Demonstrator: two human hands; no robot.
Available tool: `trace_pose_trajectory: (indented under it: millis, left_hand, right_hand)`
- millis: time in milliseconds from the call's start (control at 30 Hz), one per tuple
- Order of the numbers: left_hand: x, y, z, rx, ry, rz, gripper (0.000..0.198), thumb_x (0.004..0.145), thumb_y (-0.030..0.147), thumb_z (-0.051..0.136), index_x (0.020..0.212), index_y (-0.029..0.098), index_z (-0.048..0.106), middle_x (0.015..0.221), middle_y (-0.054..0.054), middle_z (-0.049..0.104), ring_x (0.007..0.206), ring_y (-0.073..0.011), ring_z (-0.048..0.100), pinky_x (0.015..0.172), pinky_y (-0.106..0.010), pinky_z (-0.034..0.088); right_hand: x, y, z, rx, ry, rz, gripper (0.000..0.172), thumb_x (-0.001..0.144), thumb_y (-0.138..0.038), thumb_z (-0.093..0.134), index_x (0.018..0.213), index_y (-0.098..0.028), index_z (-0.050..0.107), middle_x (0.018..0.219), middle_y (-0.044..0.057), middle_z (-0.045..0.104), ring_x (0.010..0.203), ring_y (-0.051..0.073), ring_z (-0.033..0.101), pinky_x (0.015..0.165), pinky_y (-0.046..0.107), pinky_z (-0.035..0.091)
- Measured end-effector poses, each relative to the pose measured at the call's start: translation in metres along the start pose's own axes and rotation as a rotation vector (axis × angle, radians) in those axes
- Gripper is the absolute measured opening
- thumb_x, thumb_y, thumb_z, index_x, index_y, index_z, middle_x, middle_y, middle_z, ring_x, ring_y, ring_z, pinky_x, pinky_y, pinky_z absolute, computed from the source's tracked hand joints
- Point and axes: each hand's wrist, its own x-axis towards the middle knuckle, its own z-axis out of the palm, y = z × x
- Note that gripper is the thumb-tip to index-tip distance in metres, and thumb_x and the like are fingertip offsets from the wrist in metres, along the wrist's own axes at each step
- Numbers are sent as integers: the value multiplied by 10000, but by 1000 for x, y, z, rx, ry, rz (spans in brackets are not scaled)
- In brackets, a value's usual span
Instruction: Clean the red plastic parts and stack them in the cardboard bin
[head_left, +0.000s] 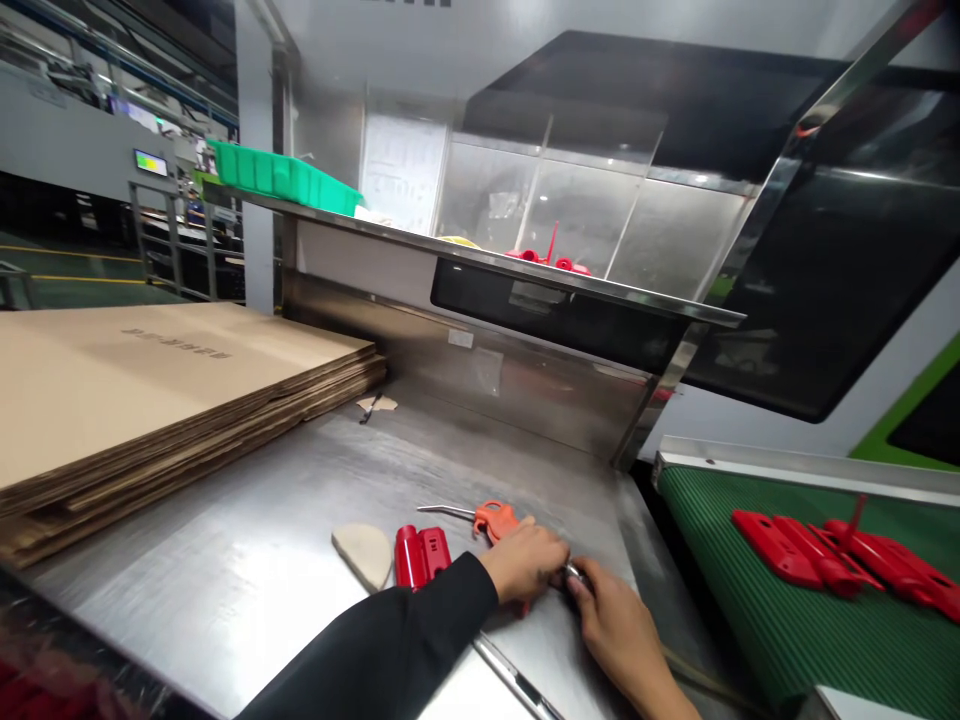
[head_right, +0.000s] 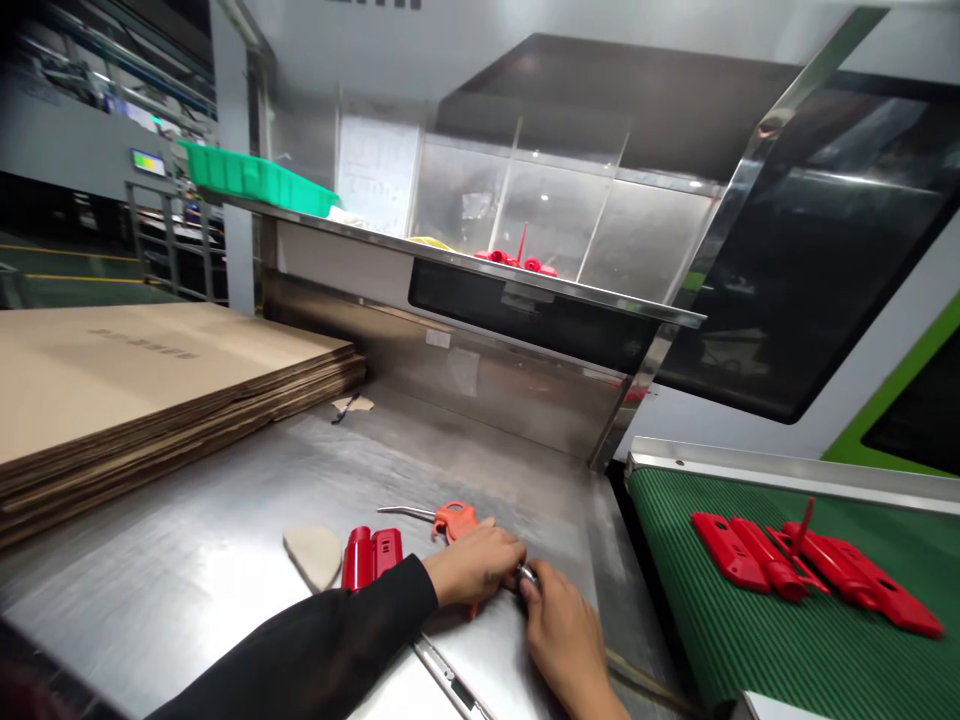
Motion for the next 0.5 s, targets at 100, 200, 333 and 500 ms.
trace_pose_trajectory:
  millis: [100,200,333,500]
  left_hand:
    - [0,0,-1,0,-2,1,120,919,250,601,965,142,627,927,-27,694,892,-188,664,849,-399,539]
    - [1,1,-1,0,-14,3,120,921,249,596,966,142,627,926,-28,695,888,-188,664,851,-401,536]
    - [1,0,1,-2,-25,10,120,925,255,593,958,144,628,936,-27,695,888,-185,661,859,-400,531]
    - [0,0,1,11,-11,6,116,928,250,585,958,146,626,933,-24,693,877,-182,658,862,-399,525]
  right_hand:
    - [2,7,-2,88,-2,-46,384,983,-413,356,1170,-214,626,1095,87,699,1004,277,646,845,358,461]
    - [2,9,-4,159,-5,-82,415,969,-456,389,1166,-205,653,1108,94,703,1006,272,651,847,342,479]
    - [0,9,-3,196,-8,-112,444,969,-471,383,1169,-191,664,1088,110,709,1001,285,653,854,356,489]
    - [2,12,0,172,-16,-107,452,966,-450,376,1213,-178,640,1151,112,689,1070,290,629,909,375,478]
